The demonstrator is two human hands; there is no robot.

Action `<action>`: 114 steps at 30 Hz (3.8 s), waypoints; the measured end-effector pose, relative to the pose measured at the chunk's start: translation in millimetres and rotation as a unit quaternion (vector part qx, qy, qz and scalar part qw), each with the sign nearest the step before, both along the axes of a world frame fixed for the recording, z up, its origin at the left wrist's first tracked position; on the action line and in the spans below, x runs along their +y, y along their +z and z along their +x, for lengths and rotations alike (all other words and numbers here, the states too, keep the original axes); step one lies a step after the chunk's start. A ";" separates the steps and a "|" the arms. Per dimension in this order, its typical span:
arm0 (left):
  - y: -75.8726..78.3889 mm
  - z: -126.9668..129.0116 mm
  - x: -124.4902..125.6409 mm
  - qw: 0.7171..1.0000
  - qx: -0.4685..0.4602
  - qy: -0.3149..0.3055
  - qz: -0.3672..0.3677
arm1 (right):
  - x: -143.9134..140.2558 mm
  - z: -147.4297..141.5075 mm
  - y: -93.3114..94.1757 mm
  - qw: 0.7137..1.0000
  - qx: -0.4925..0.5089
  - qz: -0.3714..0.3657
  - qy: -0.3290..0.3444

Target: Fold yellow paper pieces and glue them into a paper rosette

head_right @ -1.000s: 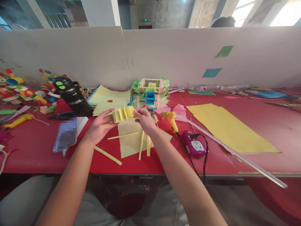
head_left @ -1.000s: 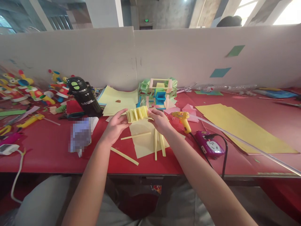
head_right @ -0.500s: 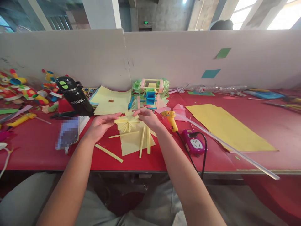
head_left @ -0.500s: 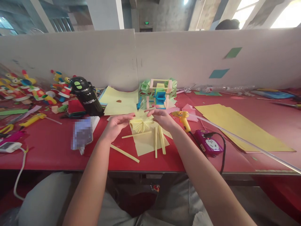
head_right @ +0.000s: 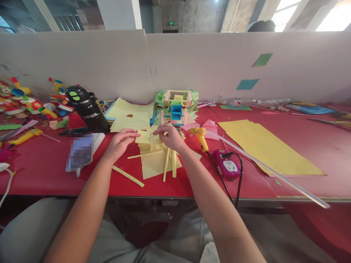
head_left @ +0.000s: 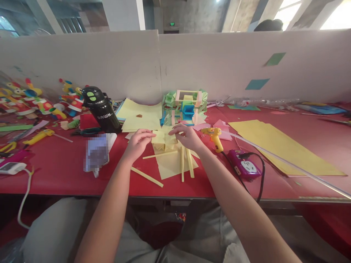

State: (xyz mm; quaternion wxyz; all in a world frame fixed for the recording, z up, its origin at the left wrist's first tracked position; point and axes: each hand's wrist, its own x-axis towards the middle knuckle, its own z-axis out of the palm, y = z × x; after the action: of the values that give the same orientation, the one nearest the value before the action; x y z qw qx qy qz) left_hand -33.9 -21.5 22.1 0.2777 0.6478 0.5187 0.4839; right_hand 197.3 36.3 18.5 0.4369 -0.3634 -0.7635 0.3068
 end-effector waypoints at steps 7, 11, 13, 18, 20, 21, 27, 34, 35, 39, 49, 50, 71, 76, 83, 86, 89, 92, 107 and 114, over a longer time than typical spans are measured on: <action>-3.2 1.7 -2.0 0.994 0.086 -0.010 0.062 | -5.0 -3.4 1.2 1.000 0.004 0.010 -0.008; -9.8 2.4 0.4 0.991 0.095 -0.001 0.094 | -10.0 -7.8 0.5 0.998 0.002 0.055 -0.011; -11.7 2.7 0.9 0.990 0.102 0.001 0.097 | -11.9 -9.8 -0.3 0.996 -0.008 0.082 -0.018; -11.1 4.5 0.0 0.986 0.130 -0.001 0.105 | -14.2 -12.4 -1.8 0.990 -0.037 0.132 -0.022; -9.0 5.8 -1.1 0.984 0.134 0.005 0.114 | -14.6 -12.8 -1.9 0.987 -0.049 0.151 -0.014; -7.6 6.7 -1.9 0.984 0.132 0.008 0.122 | -14.8 -13.0 -1.8 0.985 -0.054 0.162 -0.011; -0.6 12.2 -7.1 0.984 0.101 0.033 0.144 | -17.7 -14.6 0.9 0.977 -0.077 0.199 0.006; -5.1 14.5 -1.6 0.988 0.021 0.045 0.146 | -20.4 -15.7 2.9 0.984 -0.048 0.167 0.032; -4.8 14.6 -1.2 0.988 0.014 0.046 0.144 | -20.3 -15.7 2.8 0.984 -0.047 0.172 0.031; 0.6 14.4 -5.2 0.991 0.008 0.039 0.124 | -19.6 -15.5 2.5 0.978 -0.060 0.196 0.030; 6.5 21.4 -12.5 0.965 0.146 0.016 0.216 | -25.6 -20.2 8.0 0.985 -0.041 0.166 0.013; 5.7 21.3 -11.8 0.965 0.145 0.020 0.220 | -26.4 -20.8 8.8 0.987 -0.034 0.154 0.013; -12.4 1.6 5.1 0.982 0.046 0.025 0.180 | -8.3 -16.5 -1.2 0.996 0.037 0.025 -0.077; -7.1 -4.4 1.6 0.977 0.123 0.062 0.162 | -0.3 -15.1 -12.4 0.997 -0.036 0.005 -0.071; -3.3 -18.6 2.3 0.979 0.154 0.073 0.109 | 1.7 -15.8 -19.7 0.996 -0.029 -0.068 -0.052; -7.1 -20.6 4.7 0.981 0.157 0.044 0.104 | 4.1 -18.6 -23.1 0.991 0.044 -0.129 -0.019; -11.5 -20.3 6.3 0.980 0.172 0.022 0.097 | 5.6 -21.1 -24.2 0.983 0.100 -0.156 -0.003; -13.9 -19.4 6.9 0.980 0.170 0.006 0.107 | 4.1 -21.5 -21.1 0.982 0.128 -0.139 -0.001; -10.2 -12.6 3.3 0.975 0.181 -0.036 0.121 | -5.8 -21.5 -10.2 0.987 0.121 -0.107 0.000; -10.7 -10.1 3.0 0.972 0.199 -0.035 0.117 | -8.3 -23.6 -9.5 0.986 0.130 -0.099 -0.015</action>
State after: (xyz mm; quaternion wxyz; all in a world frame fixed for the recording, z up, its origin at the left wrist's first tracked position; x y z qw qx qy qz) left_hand -44.0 -18.5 11.4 0.1080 0.7766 0.4809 0.3924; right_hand 173.7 28.0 8.9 0.4989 -0.3730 -0.6608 0.4187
